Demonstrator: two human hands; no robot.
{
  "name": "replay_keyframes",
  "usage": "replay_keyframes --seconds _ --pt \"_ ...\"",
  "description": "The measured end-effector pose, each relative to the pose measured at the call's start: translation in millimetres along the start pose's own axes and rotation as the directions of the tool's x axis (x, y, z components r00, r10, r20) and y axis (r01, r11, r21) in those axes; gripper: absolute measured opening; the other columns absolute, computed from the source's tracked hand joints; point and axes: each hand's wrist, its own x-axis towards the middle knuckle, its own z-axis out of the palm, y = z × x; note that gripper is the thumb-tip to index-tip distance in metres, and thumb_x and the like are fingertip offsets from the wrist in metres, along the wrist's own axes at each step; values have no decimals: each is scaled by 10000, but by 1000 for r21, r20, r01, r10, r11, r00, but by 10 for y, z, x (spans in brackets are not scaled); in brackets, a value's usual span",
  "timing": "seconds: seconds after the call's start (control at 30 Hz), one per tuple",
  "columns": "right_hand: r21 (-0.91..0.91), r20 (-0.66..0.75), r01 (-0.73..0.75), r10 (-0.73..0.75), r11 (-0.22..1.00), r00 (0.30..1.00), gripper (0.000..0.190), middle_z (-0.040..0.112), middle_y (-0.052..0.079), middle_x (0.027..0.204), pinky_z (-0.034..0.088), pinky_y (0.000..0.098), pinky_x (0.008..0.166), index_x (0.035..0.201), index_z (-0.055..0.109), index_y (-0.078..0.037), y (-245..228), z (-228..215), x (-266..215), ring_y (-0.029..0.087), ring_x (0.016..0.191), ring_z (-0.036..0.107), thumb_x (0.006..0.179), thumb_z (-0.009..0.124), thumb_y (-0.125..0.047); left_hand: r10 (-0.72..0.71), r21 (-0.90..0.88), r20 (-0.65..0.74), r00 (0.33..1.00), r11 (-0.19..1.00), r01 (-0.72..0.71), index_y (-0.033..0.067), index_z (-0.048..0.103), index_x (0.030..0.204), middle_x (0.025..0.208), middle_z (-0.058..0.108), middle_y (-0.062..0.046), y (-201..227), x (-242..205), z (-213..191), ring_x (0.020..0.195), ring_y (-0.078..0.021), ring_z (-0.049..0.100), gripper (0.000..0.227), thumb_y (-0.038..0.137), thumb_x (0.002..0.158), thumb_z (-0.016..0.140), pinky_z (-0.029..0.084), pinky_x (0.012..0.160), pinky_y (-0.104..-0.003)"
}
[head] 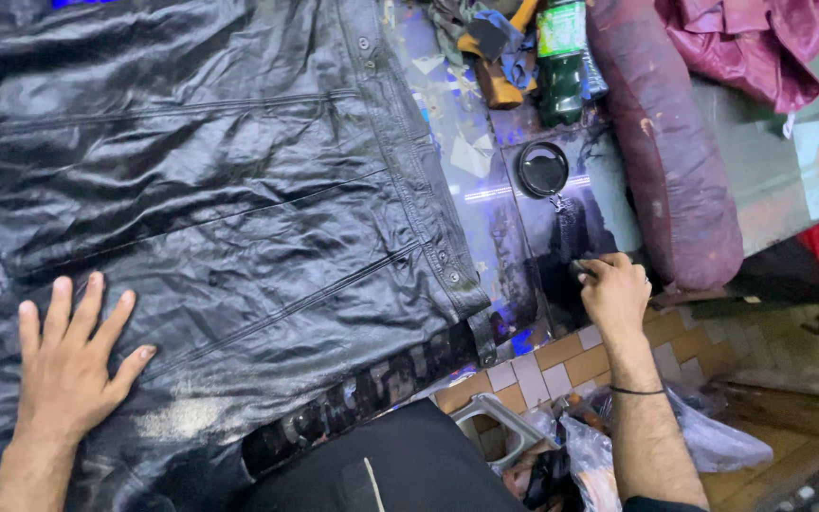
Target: The person scrubs a black leather jacket laid on a workbench using a small black sponge, repeatedly dipping it into a container of dark liquid. The person wipes the front, collar, and sleeves of the jacket, occasionally adjusting its position on the table.
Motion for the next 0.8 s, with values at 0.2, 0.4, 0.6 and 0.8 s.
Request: replay_keyframes --seconds 0.2,0.4,0.6,0.8 --pt "124 -94 86 -74 989 993 192 732 59 1125 534 440 900 1066 828 -219 -47 41 -91 327 1013 664 886 771 -184 25 24 7 1000 999 -25 155 549 1483 1647 394 -164 6 -2 -79 1555 -409 287 697 518 890 605 188 1252 -655" --pt "248 -210 193 -142 949 967 160 728 102 1088 545 388 948 1081 789 -137 -3 285 -104 299 1023 692 923 802 -121 38 -7 56 998 999 -37 159 480 1529 1661 316 -168 -9 14 -125 1550 -415 219 709 502 920 595 144 1228 -648" --pt "196 -280 84 -26 977 960 226 714 174 1083 531 436 936 1124 799 -88 -296 339 -60 364 1019 675 900 808 -53 64 -120 66 996 991 -56 156 459 1538 1669 283 -172 -74 5 -169 1554 -409 165 658 447 958 564 87 1217 -645" --pt "906 -109 8 215 423 970 348 688 95 1257 548 307 945 1370 671 -80 -1261 31 -272 190 1068 669 1035 727 -7 63 -327 67 996 944 -38 133 491 1555 1697 315 -154 -197 6 -153 1596 -389 161 557 347 1042 532 77 1243 -641"
